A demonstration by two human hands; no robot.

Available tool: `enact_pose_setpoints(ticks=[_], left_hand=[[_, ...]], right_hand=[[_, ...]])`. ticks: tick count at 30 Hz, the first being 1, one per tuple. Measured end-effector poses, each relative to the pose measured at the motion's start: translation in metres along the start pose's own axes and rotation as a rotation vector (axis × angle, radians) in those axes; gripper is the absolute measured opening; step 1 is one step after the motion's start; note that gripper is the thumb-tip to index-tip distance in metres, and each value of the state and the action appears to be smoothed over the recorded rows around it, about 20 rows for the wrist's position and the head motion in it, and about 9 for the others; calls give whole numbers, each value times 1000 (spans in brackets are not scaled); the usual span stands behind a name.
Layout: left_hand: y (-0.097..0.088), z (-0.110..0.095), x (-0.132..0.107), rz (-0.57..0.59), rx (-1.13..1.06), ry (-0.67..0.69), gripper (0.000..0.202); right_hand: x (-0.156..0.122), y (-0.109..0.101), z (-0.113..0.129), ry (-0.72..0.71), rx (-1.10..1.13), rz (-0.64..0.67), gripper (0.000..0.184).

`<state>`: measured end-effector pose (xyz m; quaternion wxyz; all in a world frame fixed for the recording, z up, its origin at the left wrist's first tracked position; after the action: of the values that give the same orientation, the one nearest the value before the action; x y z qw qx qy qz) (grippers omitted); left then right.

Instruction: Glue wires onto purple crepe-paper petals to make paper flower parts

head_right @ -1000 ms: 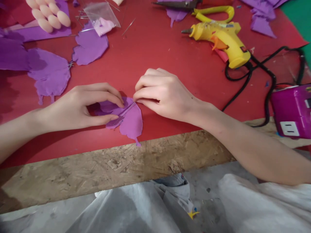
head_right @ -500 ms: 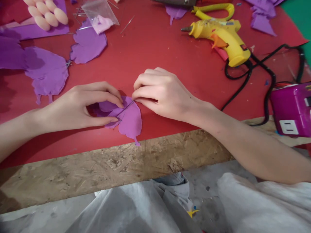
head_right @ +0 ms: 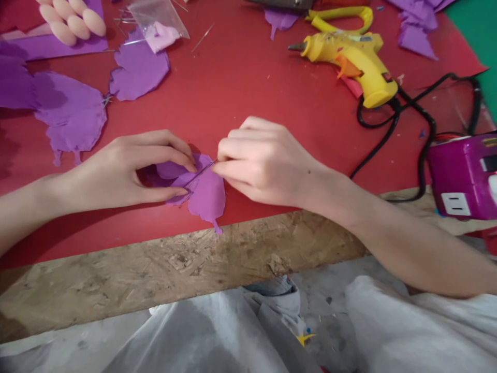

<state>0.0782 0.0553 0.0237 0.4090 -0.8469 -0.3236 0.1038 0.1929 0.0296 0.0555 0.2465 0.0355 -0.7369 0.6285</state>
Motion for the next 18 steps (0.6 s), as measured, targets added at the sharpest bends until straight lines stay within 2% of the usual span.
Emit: enact_pose_setpoints(ticks=[5, 7, 10, 14, 18], left_hand=[[-1, -2, 0, 0, -2, -7, 16], [-2, -4, 0, 3, -20, 7, 19], [-5, -8, 1, -1, -29, 33, 22], [-10, -11, 1, -47, 10, 46, 23], [-13, -13, 1, -71, 44, 47, 21]], right_hand=[[-2, 17, 16, 48, -81, 259, 34], [-4, 20, 18, 56, -80, 302, 35], [-5, 17, 18, 23, -75, 261, 35], [-3, 9, 12, -20, -36, 132, 32], [-4, 5, 6, -37, 11, 109, 31]])
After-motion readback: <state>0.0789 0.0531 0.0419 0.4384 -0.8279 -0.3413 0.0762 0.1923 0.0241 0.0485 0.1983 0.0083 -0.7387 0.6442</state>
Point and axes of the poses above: each hand's wrist, its own x-axis towards the middle knuckle, its own y-axis out of the palm, z = x × y, the point moved 8 cm from there along x, towards the middle knuckle, and after that the axes turned 1 degree about z, right-handed, at the moved point
